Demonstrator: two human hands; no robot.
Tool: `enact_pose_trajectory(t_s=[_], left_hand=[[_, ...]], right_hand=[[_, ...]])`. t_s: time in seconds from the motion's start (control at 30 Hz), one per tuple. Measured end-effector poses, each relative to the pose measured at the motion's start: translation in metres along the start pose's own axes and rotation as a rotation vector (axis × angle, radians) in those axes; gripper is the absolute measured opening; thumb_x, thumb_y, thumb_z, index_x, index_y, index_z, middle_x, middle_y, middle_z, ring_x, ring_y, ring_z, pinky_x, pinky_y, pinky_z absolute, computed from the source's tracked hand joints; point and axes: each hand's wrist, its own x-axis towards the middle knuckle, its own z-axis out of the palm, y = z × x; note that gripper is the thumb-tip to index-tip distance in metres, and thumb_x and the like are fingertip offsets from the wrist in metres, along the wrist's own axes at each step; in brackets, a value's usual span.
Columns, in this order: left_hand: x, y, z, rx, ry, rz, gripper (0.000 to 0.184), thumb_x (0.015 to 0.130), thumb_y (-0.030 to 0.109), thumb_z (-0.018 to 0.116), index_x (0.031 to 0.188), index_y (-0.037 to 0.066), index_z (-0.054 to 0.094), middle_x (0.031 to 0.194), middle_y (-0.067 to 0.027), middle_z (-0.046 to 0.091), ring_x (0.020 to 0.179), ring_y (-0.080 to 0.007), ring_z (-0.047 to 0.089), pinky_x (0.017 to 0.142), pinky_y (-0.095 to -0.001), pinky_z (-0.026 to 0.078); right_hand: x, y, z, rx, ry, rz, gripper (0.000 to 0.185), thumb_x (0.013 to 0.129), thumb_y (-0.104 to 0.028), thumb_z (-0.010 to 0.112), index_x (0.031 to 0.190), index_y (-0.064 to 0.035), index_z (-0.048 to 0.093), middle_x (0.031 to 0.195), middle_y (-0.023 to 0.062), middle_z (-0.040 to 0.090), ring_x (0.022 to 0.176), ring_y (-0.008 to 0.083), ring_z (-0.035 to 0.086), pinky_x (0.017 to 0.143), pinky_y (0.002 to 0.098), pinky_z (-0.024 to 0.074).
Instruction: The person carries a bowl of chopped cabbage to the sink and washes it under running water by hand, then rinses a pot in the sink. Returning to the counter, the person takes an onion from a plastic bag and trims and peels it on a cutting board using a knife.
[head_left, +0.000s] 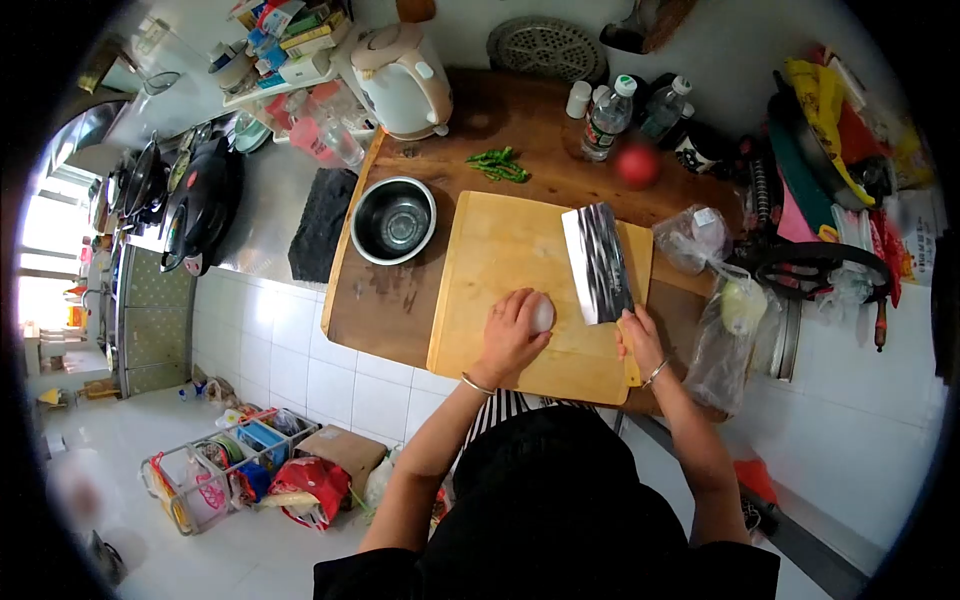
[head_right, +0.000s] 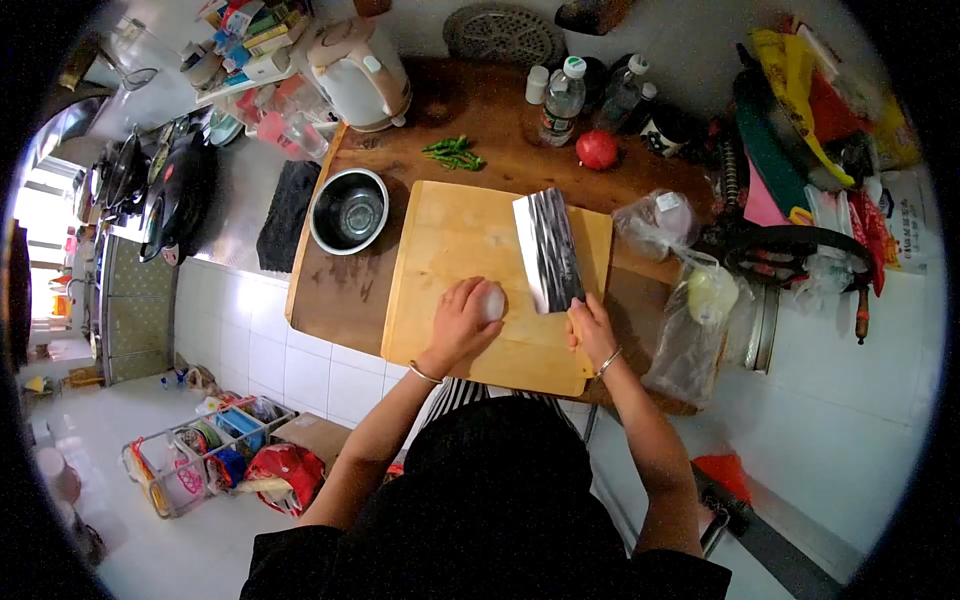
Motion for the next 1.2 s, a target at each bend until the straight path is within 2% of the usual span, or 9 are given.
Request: enact_pose_trajectory(t_s=[0.27,0.37,0.47,0.6,0.73,0.8,0.87,0.97,1.2], left_hand=[[0.001,-0.001,0.003,0.030,0.013,0.025,0.067,0.060,0.026,0.076,0.118,0.005,0.050,0.118,-0.0140,0.053,0.107,-0.0323,0.049,0.090,-0.0415,0.039],[0.000,0.000,0.004,0.027,0.027,0.021,0.066,0.061,0.025,0.076,0.118,0.004,0.050,0.117,-0.0147,0.053,0.107,-0.0327,0.049,0.091,-0.0415,0.039],[-0.002,-0.005,0.006,-0.018,0.094,-0.001,0.066,0.063,0.025,0.076,0.119,0.003,0.049,0.115,-0.0164,0.054,0.104,-0.0346,0.051,0.090,-0.0415,0.041],[-0.010,0.001,0.007,-0.247,0.128,-0.327,0.061,0.071,0.023,0.074,0.121,0.001,0.048,0.116,-0.0158,0.055,0.102,-0.0317,0.054,0.088,-0.0388,0.044],[-0.018,0.005,-0.002,-1.233,0.327,-0.746,0.056,0.086,0.034,0.058,0.131,0.005,0.041,0.120,-0.0112,0.055,0.103,-0.0256,0.057,0.086,-0.0290,0.047],[-0.027,0.006,-0.018,-1.924,0.235,-0.884,0.054,0.088,0.041,0.050,0.130,0.007,0.043,0.124,-0.0128,0.052,0.110,-0.0280,0.053,0.092,-0.0351,0.045],[-0.028,0.021,-0.031,-1.953,0.387,-0.904,0.055,0.088,0.045,0.046,0.129,0.008,0.043,0.127,-0.0139,0.050,0.113,-0.0305,0.051,0.095,-0.0447,0.044],[-0.036,0.022,-0.061,-2.196,0.327,-0.824,0.052,0.090,0.046,0.044,0.125,0.007,0.046,0.126,-0.0146,0.052,0.112,-0.0312,0.053,0.096,-0.0483,0.043],[-0.084,-0.041,-0.145,-2.141,0.467,-0.850,0.048,0.093,0.045,0.039,0.118,0.006,0.052,0.118,-0.0140,0.057,0.109,-0.0290,0.056,0.092,-0.0442,0.046]], right_hand=[[0.016,0.033,-0.004,0.311,-0.046,0.221,0.018,0.089,-0.027,0.053,0.088,-0.0111,0.044,0.066,0.0063,0.052,0.046,0.0136,0.050,0.040,0.0272,0.0428],[0.022,0.040,-0.010,-0.880,0.109,-0.308,0.037,0.081,-0.030,0.060,0.096,0.0027,0.051,0.077,0.0194,0.060,0.063,0.0342,0.062,0.063,0.0423,0.0524],[0.012,-0.007,0.000,-1.271,0.001,-0.087,0.058,0.081,-0.043,0.055,0.107,0.0086,0.054,0.078,0.0229,0.064,0.072,0.0343,0.065,0.067,0.0442,0.0516],[0.012,-0.021,-0.006,-1.352,-0.059,-0.012,0.057,0.081,-0.048,0.054,0.104,0.0045,0.060,0.077,0.0213,0.065,0.071,0.0336,0.065,0.066,0.0444,0.0516],[0.002,-0.049,-0.001,-1.495,-0.182,-0.117,0.044,0.084,-0.048,0.054,0.088,-0.0056,0.066,0.071,0.0157,0.065,0.066,0.0327,0.064,0.057,0.0415,0.0505],[-0.001,-0.055,0.012,-1.265,-0.111,-0.310,0.039,0.088,-0.043,0.052,0.087,-0.0052,0.065,0.064,0.0149,0.063,0.060,0.0327,0.062,0.054,0.0392,0.0498],[-0.003,-0.059,0.047,-1.069,-0.213,-0.309,0.036,0.093,-0.039,0.047,0.097,-0.0057,0.062,0.078,0.0129,0.065,0.073,0.0266,0.064,0.064,0.0340,0.0504],[0.004,-0.033,0.113,0.050,-0.373,-0.110,0.048,0.098,-0.039,0.036,0.125,-0.0014,0.048,0.125,0.0101,0.051,0.116,0.0180,0.047,0.095,0.0307,0.0381],[-0.014,-0.022,0.289,0.542,-0.424,-0.132,0.049,0.099,-0.034,0.029,0.127,0.0020,0.045,0.127,0.0118,0.050,0.118,0.0205,0.046,0.102,0.0342,0.0334]])
